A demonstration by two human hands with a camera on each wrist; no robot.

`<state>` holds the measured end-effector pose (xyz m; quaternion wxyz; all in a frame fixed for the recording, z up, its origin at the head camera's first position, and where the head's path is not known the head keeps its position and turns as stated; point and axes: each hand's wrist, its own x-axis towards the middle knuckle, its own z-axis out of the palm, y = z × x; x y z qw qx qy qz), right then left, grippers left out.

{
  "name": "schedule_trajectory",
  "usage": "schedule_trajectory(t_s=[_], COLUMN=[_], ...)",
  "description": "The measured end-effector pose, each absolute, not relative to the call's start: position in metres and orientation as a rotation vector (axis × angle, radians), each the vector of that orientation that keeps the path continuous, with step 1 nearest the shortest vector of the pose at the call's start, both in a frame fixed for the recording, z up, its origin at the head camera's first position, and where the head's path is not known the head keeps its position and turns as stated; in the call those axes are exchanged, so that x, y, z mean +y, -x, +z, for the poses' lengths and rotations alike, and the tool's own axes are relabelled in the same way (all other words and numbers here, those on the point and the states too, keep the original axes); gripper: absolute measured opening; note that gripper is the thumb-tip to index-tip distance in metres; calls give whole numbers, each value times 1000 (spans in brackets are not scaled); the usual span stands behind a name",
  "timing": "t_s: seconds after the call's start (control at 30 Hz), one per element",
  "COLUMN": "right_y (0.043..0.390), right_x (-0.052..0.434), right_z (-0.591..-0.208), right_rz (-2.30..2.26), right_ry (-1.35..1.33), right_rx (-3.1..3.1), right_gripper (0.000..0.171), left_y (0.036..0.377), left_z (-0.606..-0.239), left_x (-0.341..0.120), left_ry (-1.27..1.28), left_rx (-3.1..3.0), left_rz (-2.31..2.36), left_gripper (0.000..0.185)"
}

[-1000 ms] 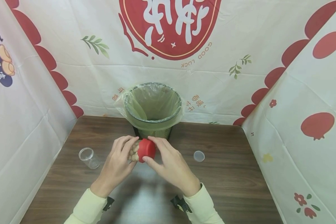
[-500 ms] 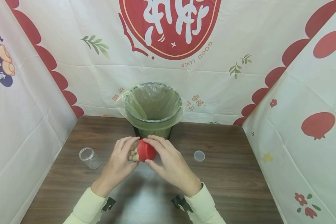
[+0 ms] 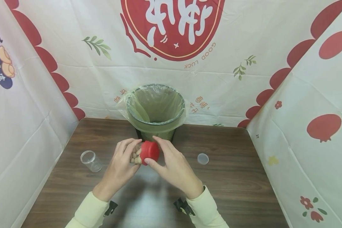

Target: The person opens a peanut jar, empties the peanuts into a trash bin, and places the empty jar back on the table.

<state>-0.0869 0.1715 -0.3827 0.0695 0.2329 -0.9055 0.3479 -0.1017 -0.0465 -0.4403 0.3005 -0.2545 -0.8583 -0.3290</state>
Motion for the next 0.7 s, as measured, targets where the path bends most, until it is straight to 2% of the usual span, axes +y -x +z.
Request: schedule_trajectory(t_s=[0.2, 0.5, 0.7], right_y=[87, 88, 88], right_x=[171, 176, 176], right_z=[-385, -385, -383], right_rz=[1046, 951, 948], right_ry=[-716, -938, -939], right_rx=[-2707, -2577, -2575], right_gripper=[69, 71, 74], left_y=[101, 100, 100], left_z=[-441, -441, -440], left_x=[-46, -46, -46], left_ry=[679, 657, 654], left_rx=[-2260, -2294, -2310], left_rz=[-841, -910, -914], left_gripper=[71, 76, 79])
